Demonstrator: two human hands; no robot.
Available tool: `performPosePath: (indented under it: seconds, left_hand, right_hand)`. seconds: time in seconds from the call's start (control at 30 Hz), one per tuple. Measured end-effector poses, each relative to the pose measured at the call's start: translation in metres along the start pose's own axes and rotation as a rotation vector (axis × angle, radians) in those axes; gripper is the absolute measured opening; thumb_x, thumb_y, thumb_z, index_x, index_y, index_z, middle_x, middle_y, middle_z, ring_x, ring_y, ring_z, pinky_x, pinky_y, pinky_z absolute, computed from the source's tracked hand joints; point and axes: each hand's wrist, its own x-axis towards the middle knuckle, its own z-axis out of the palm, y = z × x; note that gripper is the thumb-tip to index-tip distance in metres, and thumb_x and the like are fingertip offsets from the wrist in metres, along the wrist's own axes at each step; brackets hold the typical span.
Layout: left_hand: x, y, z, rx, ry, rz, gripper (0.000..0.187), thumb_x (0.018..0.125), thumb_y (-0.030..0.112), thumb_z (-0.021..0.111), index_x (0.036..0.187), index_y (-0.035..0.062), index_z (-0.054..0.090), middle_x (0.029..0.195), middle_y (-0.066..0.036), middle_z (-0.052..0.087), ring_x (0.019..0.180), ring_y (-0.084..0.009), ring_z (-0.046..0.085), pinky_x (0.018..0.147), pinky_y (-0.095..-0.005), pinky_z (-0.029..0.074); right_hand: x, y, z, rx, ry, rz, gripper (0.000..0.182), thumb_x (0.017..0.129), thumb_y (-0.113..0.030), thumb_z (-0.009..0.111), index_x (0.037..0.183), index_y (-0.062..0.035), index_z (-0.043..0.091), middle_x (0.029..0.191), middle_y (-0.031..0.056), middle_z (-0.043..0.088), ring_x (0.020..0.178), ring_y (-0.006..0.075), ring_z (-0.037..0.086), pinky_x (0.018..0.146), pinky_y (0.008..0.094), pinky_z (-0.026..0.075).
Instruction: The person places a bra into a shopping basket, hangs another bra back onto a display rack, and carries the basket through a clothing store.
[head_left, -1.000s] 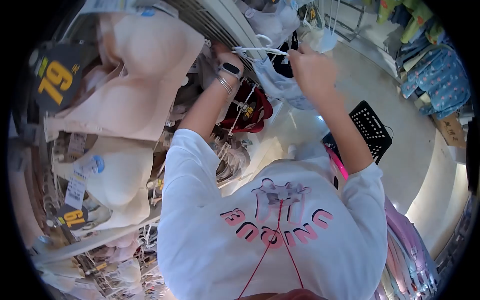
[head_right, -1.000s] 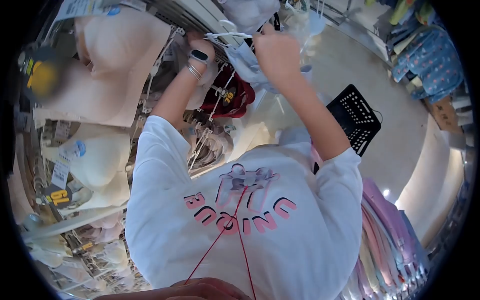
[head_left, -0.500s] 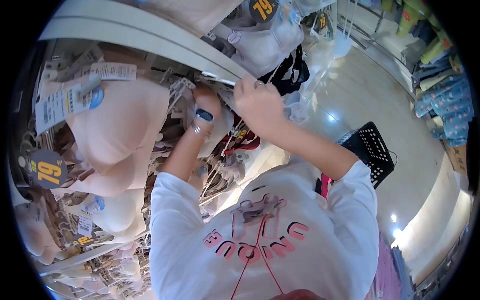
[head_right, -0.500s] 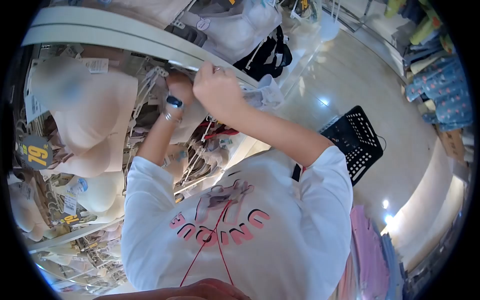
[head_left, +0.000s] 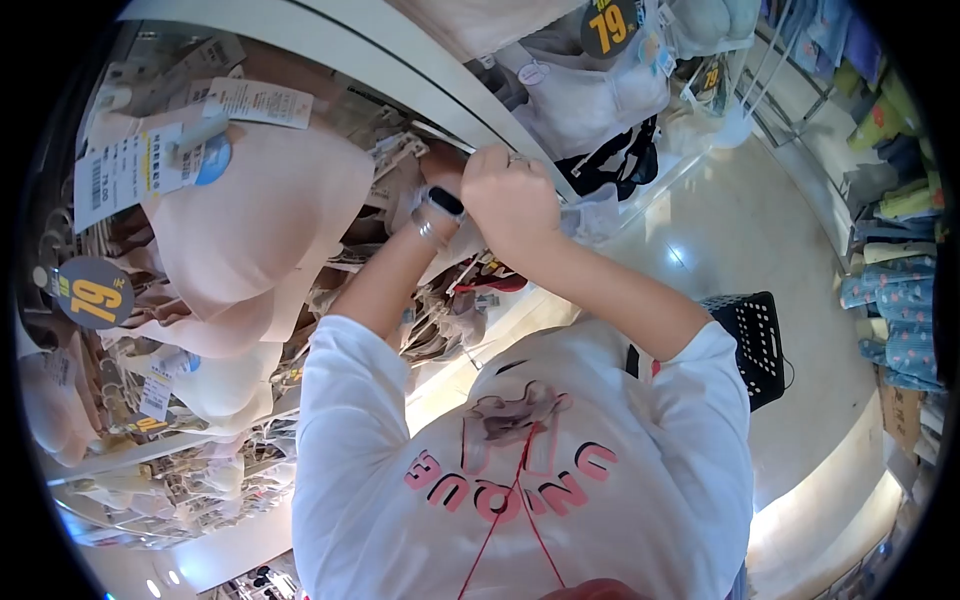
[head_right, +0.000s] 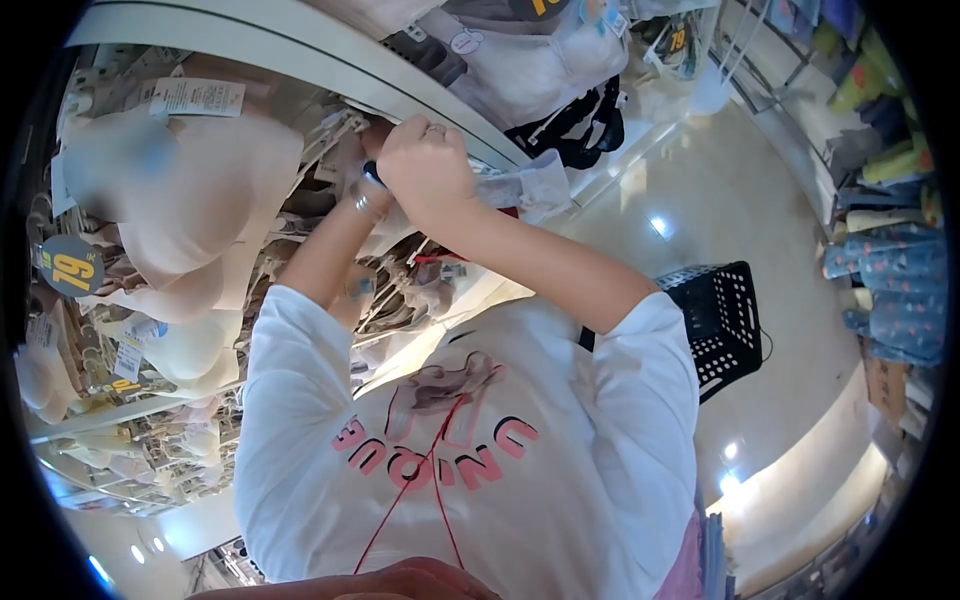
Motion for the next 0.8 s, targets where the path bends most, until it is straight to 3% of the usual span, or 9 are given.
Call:
performPosePath:
  seconds: [0.37, 0.8]
  left_hand:
    - [0.034, -0.019, -0.018, 0.11, -0.047, -0.001, 0.023, 0.088, 0.028, 0.053, 0.1, 0.01, 0.058, 0.103, -0.005, 0.059, 0.098, -0.0204, 0.056, 0.078, -0.031, 0.041]
    - [0.013, 0.033, -0.044, 0.294, -0.404, -0.001, 0.028, 0.091, 0.027, 0.047, 0.112, 0.009, 0.054, 0.117, -0.006, 0.053, 0.111, -0.0208, 0.049, 0.089, -0.0322, 0.036]
  right_hand:
    - [0.009, -0.007, -0.029, -0.125, 0.011, -0.036, 0.008, 0.062, -0.013, 0.061, 0.067, -0.01, 0.055, 0.064, 0.0015, 0.05, 0.057, 0.0147, 0.059, 0.051, 0.0267, 0.044]
    - [0.021, -0.037, -0.002, -0.121, 0.026, -0.079, 0.009, 0.068, -0.015, 0.059, 0.071, -0.0064, 0.061, 0.068, 0.0042, 0.055, 0.062, 0.0168, 0.06, 0.054, 0.0302, 0.044]
